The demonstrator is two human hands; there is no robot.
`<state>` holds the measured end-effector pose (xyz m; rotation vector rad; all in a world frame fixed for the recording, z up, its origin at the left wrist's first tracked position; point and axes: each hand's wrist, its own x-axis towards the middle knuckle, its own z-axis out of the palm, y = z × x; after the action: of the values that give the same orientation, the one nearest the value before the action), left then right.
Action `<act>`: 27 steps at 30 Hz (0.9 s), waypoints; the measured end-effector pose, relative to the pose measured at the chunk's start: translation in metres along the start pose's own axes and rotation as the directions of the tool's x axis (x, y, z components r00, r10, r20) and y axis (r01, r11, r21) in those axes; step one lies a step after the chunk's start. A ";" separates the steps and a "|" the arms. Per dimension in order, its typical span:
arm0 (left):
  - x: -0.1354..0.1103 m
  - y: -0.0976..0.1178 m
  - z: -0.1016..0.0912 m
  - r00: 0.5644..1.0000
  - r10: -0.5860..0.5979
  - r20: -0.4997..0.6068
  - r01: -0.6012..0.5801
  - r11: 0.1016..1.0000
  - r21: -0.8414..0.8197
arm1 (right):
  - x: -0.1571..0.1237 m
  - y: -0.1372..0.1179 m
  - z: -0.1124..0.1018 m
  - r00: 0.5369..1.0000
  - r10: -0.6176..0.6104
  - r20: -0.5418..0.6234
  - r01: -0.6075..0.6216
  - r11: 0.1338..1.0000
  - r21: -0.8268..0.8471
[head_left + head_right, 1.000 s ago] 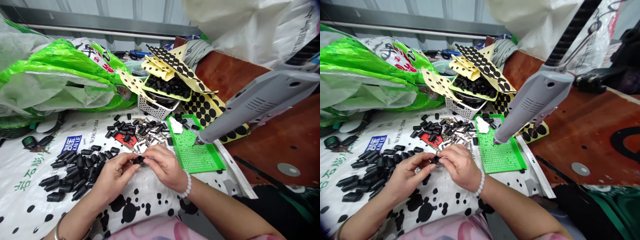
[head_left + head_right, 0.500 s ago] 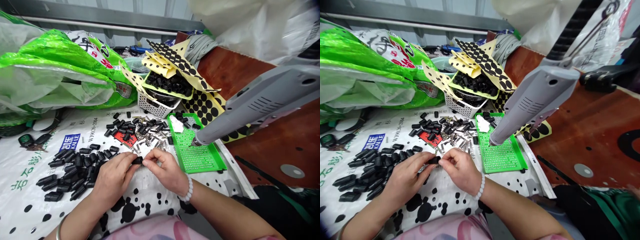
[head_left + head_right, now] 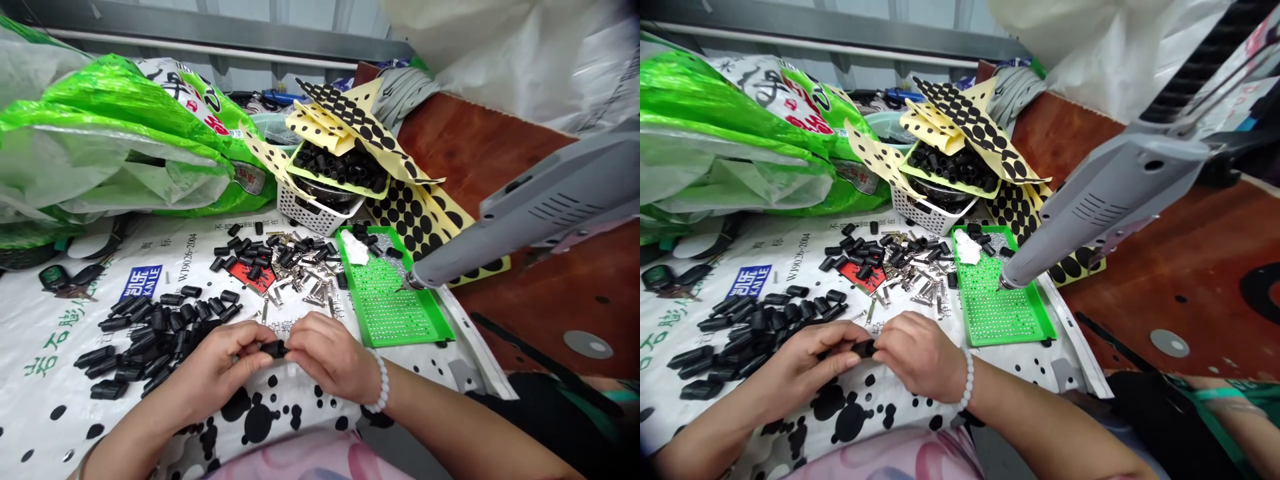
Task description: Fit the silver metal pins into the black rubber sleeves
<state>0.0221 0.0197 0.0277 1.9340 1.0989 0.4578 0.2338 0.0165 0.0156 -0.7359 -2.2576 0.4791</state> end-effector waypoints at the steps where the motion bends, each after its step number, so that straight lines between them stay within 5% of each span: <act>1: -0.001 0.001 -0.001 0.999 -0.027 0.023 0.028 0.999 -0.046 | -0.001 -0.001 0.000 1.000 -0.027 0.006 0.028 0.999 -0.036; 10: -0.010 0.001 0.001 0.910 -0.144 0.389 0.350 0.769 -0.535 | -0.007 -0.015 0.001 0.983 -0.178 0.040 0.180 0.983 -0.029; 15: -0.008 0.008 0.010 0.979 -0.169 0.116 0.201 0.902 -0.381 | -0.008 -0.016 0.006 0.994 0.081 -0.079 -0.072 0.992 0.107; 19: -0.008 0.006 0.017 0.994 -0.040 -0.098 0.030 0.995 -0.095 | -0.006 -0.015 0.011 0.977 0.164 -0.135 -0.144 0.979 0.147; 24: -0.010 -0.001 0.023 0.980 0.022 -0.198 -0.017 1.000 0.026 | -0.004 -0.014 0.014 0.933 0.350 -0.086 -0.324 0.919 0.225; 27: -0.011 -0.004 0.026 0.971 0.067 -0.228 -0.053 0.996 0.065 | -0.004 -0.014 0.014 0.931 0.358 -0.073 -0.333 0.913 0.237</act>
<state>0.0311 -0.0012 0.0109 2.0067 1.2140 0.7052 0.2209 0.0012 0.0116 -1.0241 -1.9304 0.8213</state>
